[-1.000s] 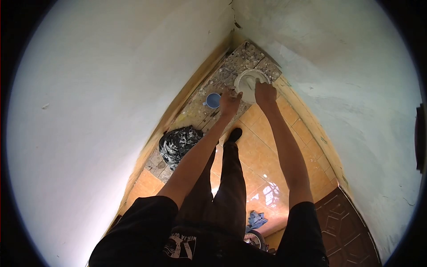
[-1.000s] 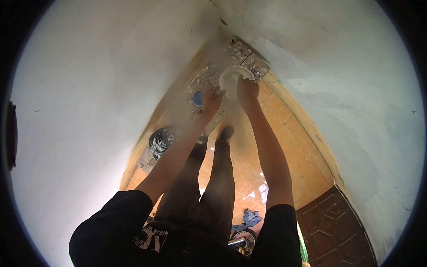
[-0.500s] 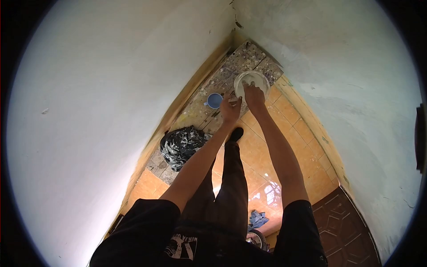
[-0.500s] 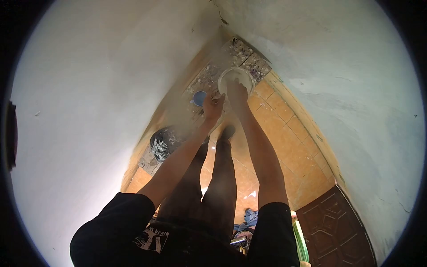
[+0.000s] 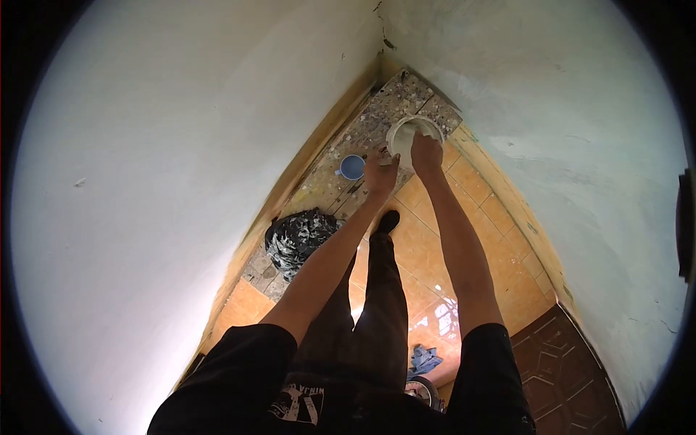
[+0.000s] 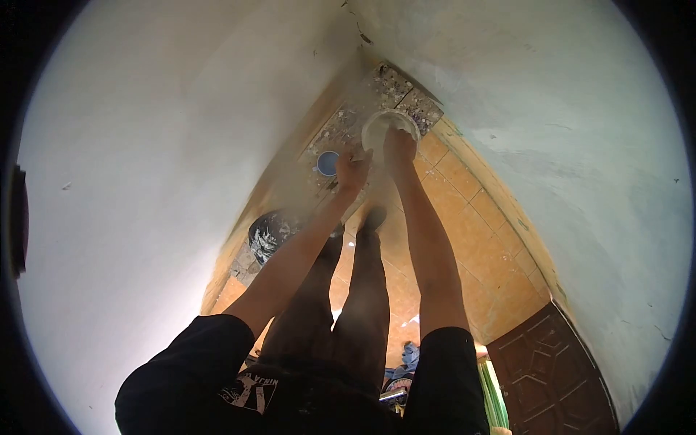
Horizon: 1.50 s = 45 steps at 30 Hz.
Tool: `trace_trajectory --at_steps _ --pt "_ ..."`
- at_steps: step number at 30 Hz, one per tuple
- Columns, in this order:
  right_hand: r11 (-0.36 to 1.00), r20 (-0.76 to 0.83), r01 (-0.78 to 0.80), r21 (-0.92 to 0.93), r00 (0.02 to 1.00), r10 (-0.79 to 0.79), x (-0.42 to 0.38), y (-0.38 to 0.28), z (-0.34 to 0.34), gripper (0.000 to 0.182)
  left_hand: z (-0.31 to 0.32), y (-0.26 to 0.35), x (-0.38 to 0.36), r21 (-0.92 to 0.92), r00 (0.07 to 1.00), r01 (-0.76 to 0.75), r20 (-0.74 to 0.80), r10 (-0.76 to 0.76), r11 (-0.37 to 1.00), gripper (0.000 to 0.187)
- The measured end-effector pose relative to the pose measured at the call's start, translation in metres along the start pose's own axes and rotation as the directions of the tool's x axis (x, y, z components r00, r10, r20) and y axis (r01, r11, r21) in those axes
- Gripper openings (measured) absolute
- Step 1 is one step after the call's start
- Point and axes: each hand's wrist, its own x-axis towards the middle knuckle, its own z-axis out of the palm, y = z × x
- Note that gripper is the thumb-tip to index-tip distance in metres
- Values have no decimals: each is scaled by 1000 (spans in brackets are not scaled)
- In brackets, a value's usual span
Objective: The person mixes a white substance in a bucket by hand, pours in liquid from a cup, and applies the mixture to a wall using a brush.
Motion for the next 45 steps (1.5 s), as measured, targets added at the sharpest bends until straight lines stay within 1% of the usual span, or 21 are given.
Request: trace_trajectory --at_steps 1,4,7,12,14,15,17,18,20,21,23,24,26,27,30,33,36,39,40,43,45 --pt "998 -4 -59 28 998 60 4 2 1 21 3 -5 0 6 999 20 26 -21 1000 39" --pt "990 67 108 -89 992 -103 8 -4 17 20 8 -12 1 10 994 75 82 -75 997 45" --pt "999 101 37 8 994 -38 8 8 6 22 5 -9 1 -8 989 121 88 -120 993 45" --pt "981 112 180 -67 979 -172 1 16 9 25 7 -8 -1 -73 983 165 90 -158 984 43" --pt "969 130 229 -95 968 -216 -9 10 -18 24 11 -13 -1 63 998 70 -6 -70 996 36" --pt "970 160 212 -120 968 -192 -9 8 -24 23 14 -17 -2 135 999 28 -50 -21 990 34" --pt "969 211 177 -172 967 -140 -6 3 -37 23 17 -24 -2 -9 998 55 -39 -55 998 35" --pt "962 223 209 -178 960 -168 -5 4 -32 22 18 -25 -2 -81 997 65 -30 -67 995 36" --pt "943 242 272 -189 944 -224 -3 9 -15 21 15 -14 -2 -64 999 29 -42 -32 998 38" --pt "957 257 257 -137 942 -216 -2 7 -14 22 13 -12 -2 -54 999 11 -49 -13 998 40" --pt "974 285 224 -30 936 -207 3 3 -12 24 11 -9 -2 -51 993 120 12 -119 992 40" --pt "979 260 203 -13 946 -193 8 3 -9 24 14 -14 -2 -45 984 176 42 -174 983 42" --pt "988 218 156 21 963 -157 19 9 -6 25 21 -27 -1 70 990 141 2 -142 988 42" --pt "993 135 109 55 984 -115 20 13 -5 27 18 -23 -1 126 992 126 -14 -126 984 42" --pt "978 17 -69 197 998 67 16 17 1 28 10 -6 -3 19 994 112 2 -112 994 44" --pt "989 76 125 75 989 -131 10 23 15 27 23 -29 1 -110 995 98 3 -98 989 44" --pt "976 98 173 131 978 -187 -3 21 11 23 20 -21 0 -82 994 108 5 -108 991 44" --pt "947 113 289 -140 955 -275 4 13 4 17 14 -12 -2 59 993 117 10 -118 991 50" --pt "919 123 320 -230 946 -299 7 13 2 16 13 -7 -4 46 990 140 11 -140 989 50" --pt "894 166 218 -390 972 -165 27 -3 9 14 10 2 -3 38 983 183 11 -183 982 49" --pt "918 90 147 -369 988 -122 33 -12 9 14 10 1 -5 73 980 196 4 -197 978 48"
